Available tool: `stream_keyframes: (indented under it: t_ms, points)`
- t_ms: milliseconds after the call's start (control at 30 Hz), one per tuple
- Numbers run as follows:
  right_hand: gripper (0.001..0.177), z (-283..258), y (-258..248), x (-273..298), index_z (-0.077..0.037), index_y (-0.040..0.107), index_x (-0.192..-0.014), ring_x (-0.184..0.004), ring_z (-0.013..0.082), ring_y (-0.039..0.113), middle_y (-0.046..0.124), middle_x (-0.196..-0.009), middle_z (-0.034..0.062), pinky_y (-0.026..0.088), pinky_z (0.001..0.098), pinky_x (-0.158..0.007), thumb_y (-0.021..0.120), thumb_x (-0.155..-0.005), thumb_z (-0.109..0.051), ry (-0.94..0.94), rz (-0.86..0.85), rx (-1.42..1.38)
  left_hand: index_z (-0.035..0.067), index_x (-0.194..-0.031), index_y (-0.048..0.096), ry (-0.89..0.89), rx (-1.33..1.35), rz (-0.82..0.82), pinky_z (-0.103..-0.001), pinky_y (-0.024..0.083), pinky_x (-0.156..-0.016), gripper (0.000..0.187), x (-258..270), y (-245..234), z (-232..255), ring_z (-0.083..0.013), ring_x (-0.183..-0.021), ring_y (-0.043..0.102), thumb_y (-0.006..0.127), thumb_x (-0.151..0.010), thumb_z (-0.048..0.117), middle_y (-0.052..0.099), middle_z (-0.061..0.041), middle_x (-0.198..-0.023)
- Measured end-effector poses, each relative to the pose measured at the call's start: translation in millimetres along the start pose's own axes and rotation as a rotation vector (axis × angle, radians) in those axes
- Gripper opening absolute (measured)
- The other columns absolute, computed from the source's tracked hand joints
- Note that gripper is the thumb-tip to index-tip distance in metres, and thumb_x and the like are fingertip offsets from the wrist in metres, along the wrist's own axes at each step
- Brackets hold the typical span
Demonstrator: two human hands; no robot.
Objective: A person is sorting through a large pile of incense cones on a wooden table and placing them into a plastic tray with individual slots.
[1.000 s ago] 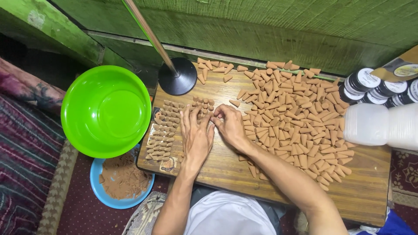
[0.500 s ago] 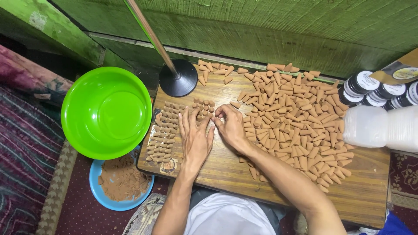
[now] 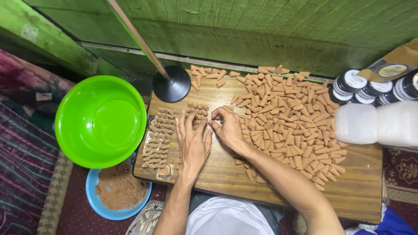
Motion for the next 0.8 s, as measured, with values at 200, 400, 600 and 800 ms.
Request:
stream_keyframes:
  t_ms: [200, 400, 600, 800]
  points:
    - [0.019, 12.4, -59.0, -2.5, -0.013, 0.071, -0.096, -0.089, 0.0316, 0.073, 0.071, -0.090, 0.0096, 0.058, 0.0411, -0.077, 0.081, -0.080, -0.008, 0.030, 0.045, 0.156, 0.010, -0.124, 0.066, 0.074, 0.254, 0.087, -0.050, 0.033, -0.120, 0.034, -14.1, 6.9, 36.0, -0.0382, -0.136, 0.050, 0.071, -0.091, 0.019, 0.058, -0.012, -0.127]
    - [0.049, -28.3, -133.9, 26.8, -0.014, 0.063, -0.133, -0.142, 0.0336, 0.042, 0.058, -0.141, 0.0120, 0.021, 0.0557, -0.121, 0.070, -0.093, -0.041, -0.106, 0.046, 0.809, 0.000, -0.142, 0.051, 0.052, 0.446, -0.145, -0.057, 0.030, -0.119, 0.059, -29.9, 58.7, 76.4, -0.0474, -0.143, 0.038, 0.071, -0.092, 0.025, 0.046, -0.025, -0.147]
    - [0.053, 1.2, -133.1, 46.3, -0.022, 0.051, -0.149, -0.152, 0.0357, 0.028, 0.042, -0.160, 0.0088, 0.009, 0.0606, -0.123, 0.057, -0.098, -0.036, -0.103, -0.075, 0.969, 0.007, -0.156, 0.036, 0.003, 0.311, -0.375, -0.066, 0.001, -0.120, 0.073, -45.6, 111.7, 103.5, -0.0495, -0.152, 0.011, 0.053, -0.100, 0.050, 0.024, -0.026, -0.162]
    - [0.035, 7.2, -158.0, 48.9, -0.024, 0.065, -0.125, -0.141, 0.0295, 0.045, 0.057, -0.139, 0.0030, 0.036, 0.0510, -0.113, 0.058, -0.098, -0.045, -0.116, 0.016, 0.888, 0.009, -0.139, 0.057, 0.062, 0.302, -0.295, -0.060, 0.017, -0.120, 0.058, -46.2, 111.5, 107.4, -0.0471, -0.147, 0.028, 0.054, -0.100, 0.052, 0.043, -0.021, -0.150]
Point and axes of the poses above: each hand's wrist, its own x-axis away from the middle knuckle, its own y-axis out of the palm, z = x × y, the point moved 9 cm from there along -x, towards the middle knuckle
